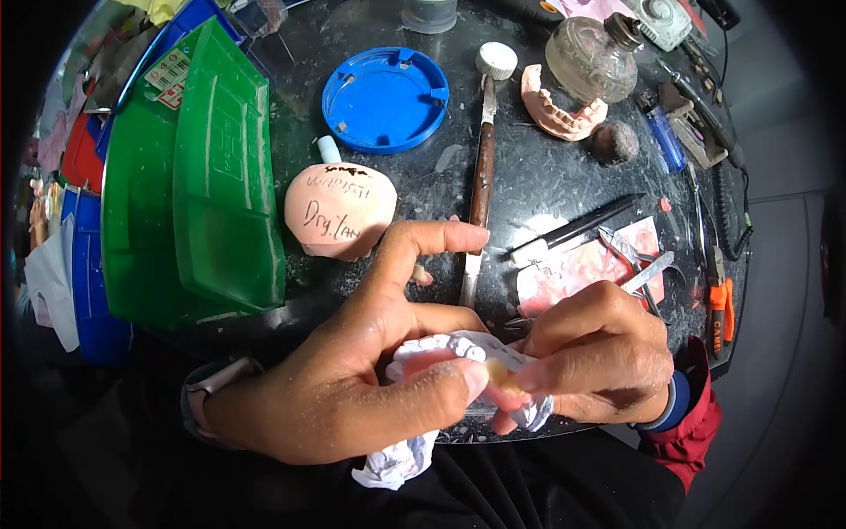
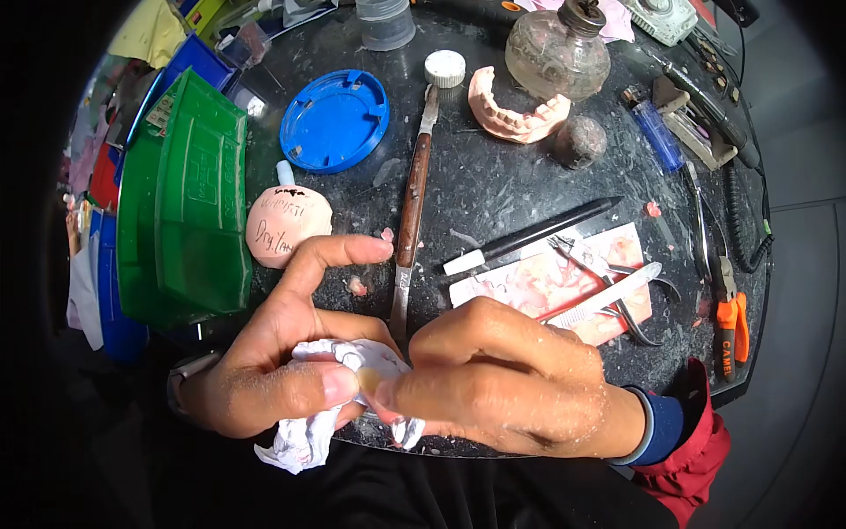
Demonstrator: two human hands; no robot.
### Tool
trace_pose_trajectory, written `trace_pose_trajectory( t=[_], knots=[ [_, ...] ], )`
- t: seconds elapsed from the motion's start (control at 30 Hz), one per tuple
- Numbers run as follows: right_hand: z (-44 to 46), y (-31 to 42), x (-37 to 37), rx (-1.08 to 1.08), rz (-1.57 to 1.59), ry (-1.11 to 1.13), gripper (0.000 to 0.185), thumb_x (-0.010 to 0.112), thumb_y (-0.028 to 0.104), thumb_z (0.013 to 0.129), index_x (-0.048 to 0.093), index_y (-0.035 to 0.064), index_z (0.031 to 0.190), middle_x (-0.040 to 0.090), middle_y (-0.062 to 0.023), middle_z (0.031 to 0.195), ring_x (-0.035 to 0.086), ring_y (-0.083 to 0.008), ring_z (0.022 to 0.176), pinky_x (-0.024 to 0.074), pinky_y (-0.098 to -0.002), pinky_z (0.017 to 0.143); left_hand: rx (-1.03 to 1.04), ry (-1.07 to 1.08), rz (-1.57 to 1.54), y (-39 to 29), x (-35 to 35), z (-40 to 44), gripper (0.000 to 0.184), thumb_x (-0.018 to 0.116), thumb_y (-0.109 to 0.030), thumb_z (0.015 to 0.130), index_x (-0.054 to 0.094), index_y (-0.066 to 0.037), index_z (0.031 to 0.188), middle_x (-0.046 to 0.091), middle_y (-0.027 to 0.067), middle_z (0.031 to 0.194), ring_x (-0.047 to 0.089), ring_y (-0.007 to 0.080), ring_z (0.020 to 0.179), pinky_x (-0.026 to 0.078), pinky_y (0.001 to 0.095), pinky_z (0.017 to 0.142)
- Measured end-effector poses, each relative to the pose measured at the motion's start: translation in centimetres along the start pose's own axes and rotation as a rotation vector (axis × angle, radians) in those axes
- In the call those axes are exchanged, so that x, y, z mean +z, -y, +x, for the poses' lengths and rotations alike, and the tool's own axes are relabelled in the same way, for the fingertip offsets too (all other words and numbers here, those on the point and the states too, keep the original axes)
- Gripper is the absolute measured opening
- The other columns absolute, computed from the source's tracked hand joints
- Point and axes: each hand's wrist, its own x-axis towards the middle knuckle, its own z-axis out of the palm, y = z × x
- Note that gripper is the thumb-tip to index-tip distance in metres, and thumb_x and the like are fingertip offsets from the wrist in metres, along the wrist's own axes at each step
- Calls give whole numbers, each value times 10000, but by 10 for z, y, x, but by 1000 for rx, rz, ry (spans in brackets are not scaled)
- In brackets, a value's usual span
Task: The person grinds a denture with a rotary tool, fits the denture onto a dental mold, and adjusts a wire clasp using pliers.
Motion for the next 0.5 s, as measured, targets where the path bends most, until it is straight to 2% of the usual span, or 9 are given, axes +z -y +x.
trace_pose_trajectory(
  t=[0.17,0.5],
  knots=[
    [1,2,-4,-14,-25,95,201,694,46,697,688,20,897,550,-75,800,570,-124,633,451,-207,508,23,1,2,0,1,-1,799,499,-69,784,-34,-36,1378,601,180,922,566,107,771,429,227,702],
    [2,1,-5,-48,-47,134,254,699,28,658,683,17,911,543,-81,819,582,-131,657,482,-215,540,49,30,-12,2,-2,0,824,511,-51,777,-60,-17,1371,609,174,887,568,107,772,419,233,732]
  ],
)
